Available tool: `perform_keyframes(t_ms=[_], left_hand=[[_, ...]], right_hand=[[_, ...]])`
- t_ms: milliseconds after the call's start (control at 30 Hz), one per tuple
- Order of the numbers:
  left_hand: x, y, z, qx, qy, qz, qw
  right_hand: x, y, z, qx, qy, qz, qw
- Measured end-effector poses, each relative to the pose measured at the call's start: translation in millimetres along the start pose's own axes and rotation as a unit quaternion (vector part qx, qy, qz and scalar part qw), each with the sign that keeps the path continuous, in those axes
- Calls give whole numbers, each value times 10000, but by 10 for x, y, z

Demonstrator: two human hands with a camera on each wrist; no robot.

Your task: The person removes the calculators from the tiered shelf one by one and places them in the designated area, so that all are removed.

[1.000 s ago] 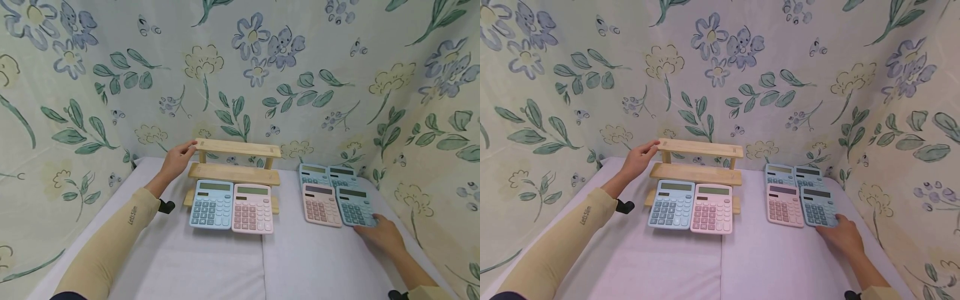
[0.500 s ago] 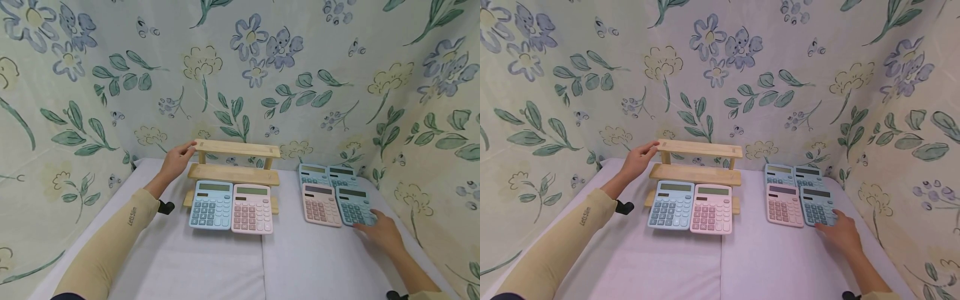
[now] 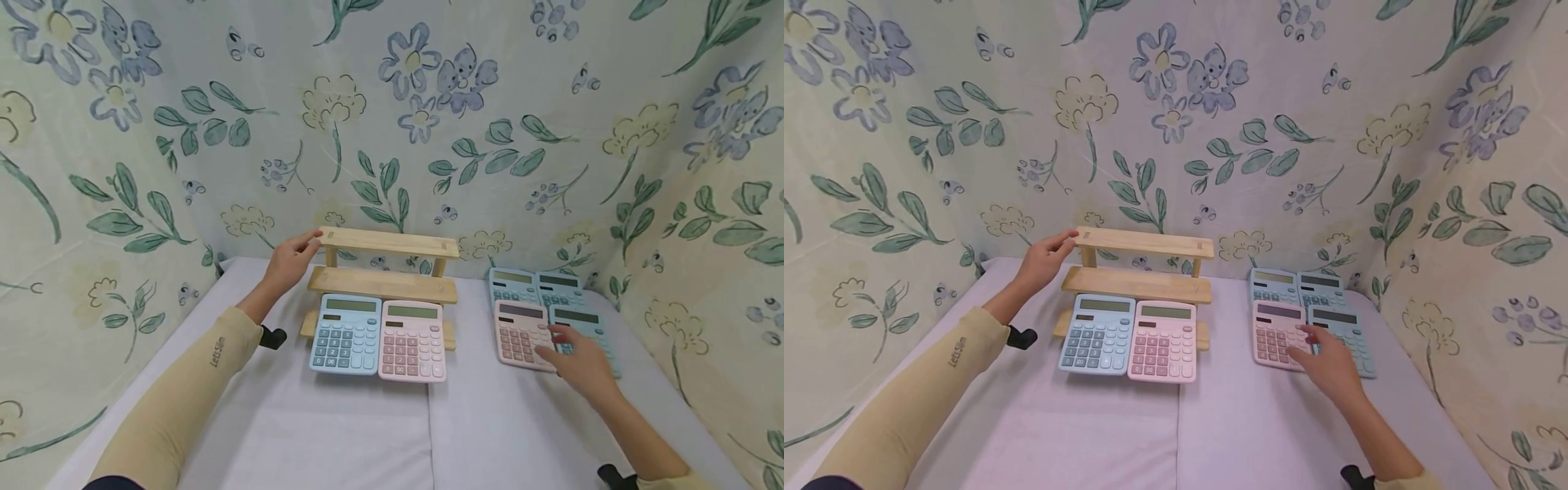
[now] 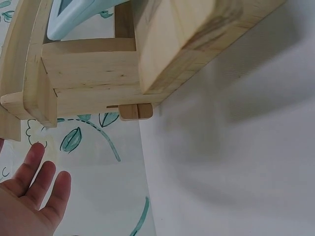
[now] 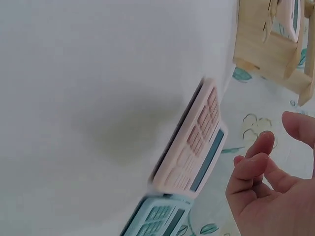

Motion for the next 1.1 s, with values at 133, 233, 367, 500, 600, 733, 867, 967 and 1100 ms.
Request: perform_keyframes(t_ms=[133, 233, 367, 500, 600, 733, 867, 967, 1100], left_hand=[[-3, 2, -1, -8, 15, -37, 10000], [-9, 3, -4, -23, 17, -45, 10000], [-18, 7, -3, -44, 8, -5, 10000], [-13, 6, -5, -39, 28, 32, 10000], [-11, 2, -9, -28, 33, 27, 10000], [-20, 0, -8, -73, -7, 41, 10000], [-20, -7, -6, -88, -24, 64, 9999], [-20, -8, -9, -65, -23, 35, 10000], [-24, 9, -13, -71, -41, -34, 10000]], right_hand=[[251, -158, -9, 247, 95, 454, 9986], [415, -285, -24, 382, 83, 777, 9962], [622, -468, -63, 502, 55, 1170, 9919], [805, -628, -94, 571, 101, 1586, 9856], [909, -716, -116, 622, 91, 1944, 9789], [995, -831, -151, 720, -5, 2323, 9700], [1055, -959, -191, 842, -101, 2577, 9625], [1105, -1039, -228, 885, -153, 2788, 9561], [1204, -1120, -255, 970, -45, 3180, 9431]])
Point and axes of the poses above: each hand's wrist, its own z-axis towards the middle knuckle, its own y-axis out of the back of the hand, x = y × z, the point moved 6 cm from there along z, towards the middle knuckle, and after that the axes turned 10 degrees about y, right-handed, at the moved point
